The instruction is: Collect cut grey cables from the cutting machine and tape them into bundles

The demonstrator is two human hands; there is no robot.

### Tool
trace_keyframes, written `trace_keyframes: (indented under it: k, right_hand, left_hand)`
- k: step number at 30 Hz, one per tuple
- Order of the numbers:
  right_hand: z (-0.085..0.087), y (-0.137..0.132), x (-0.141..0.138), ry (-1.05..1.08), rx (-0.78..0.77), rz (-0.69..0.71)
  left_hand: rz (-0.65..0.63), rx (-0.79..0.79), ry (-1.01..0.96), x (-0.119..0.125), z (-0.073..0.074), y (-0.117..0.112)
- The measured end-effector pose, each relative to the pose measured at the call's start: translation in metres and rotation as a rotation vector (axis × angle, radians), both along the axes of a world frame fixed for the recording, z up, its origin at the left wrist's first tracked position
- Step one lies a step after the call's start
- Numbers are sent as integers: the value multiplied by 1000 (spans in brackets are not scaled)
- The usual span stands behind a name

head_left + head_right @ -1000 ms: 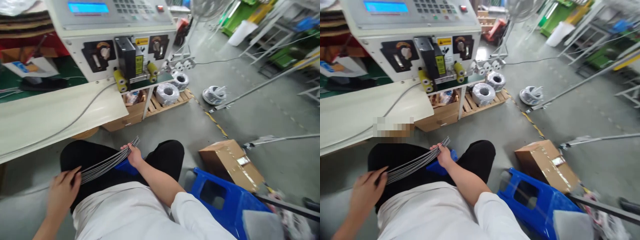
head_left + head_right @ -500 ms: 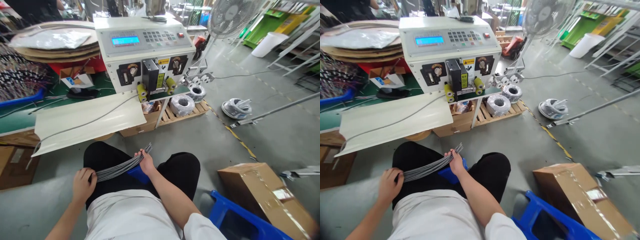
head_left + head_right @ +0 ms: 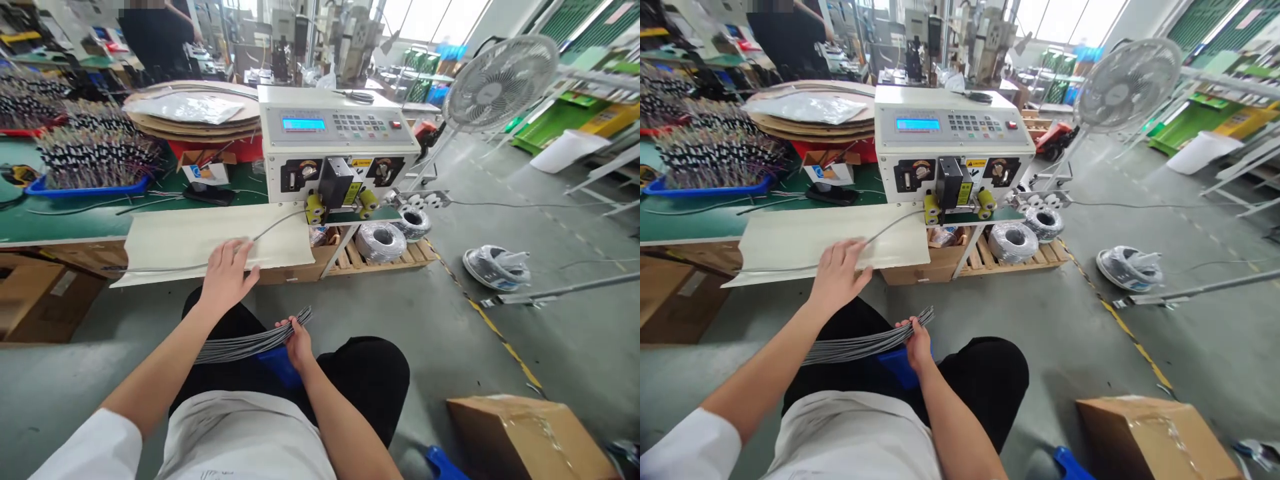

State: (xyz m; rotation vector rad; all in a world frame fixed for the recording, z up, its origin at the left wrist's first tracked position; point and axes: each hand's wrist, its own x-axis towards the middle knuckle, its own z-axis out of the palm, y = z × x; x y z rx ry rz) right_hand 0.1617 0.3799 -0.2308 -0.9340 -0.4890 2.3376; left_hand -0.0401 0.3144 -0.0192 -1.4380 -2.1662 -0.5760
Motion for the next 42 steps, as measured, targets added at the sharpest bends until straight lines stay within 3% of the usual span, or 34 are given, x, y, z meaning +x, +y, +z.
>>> trace_keyframes:
  k: [3, 7, 10, 13, 18, 22, 27, 31, 42]
  right_hand:
    - [2, 1, 3, 22, 19, 8]
    - [4, 3, 3, 27, 24, 20]
    - [5, 4, 2, 48, 14, 25]
    - [5, 4, -1, 96, -2, 16]
    - [4, 3, -6, 155, 6, 3]
    - [2, 1, -8, 118, 14, -35]
    - [0, 0, -7, 80, 10, -9]
    - [-4, -1, -4, 104, 12, 4]
    - [1, 0, -5, 165, -41, 15]
  left_hand:
    - [65, -2, -40, -5, 5, 18]
    - [118, -75, -30, -9, 0, 16]
    - [126, -162, -8, -12, 0, 0]
    - [48, -220, -15, -21, 1, -21]
    - [-22, -58, 56, -21, -4, -56]
    - [-92, -119, 104, 14, -26, -80]
    - [-123, -320, -51, 63, -79, -103]
    - [-102, -454, -178, 78, -108, -114]
    - [-81, -515, -161, 76, -108, -115]
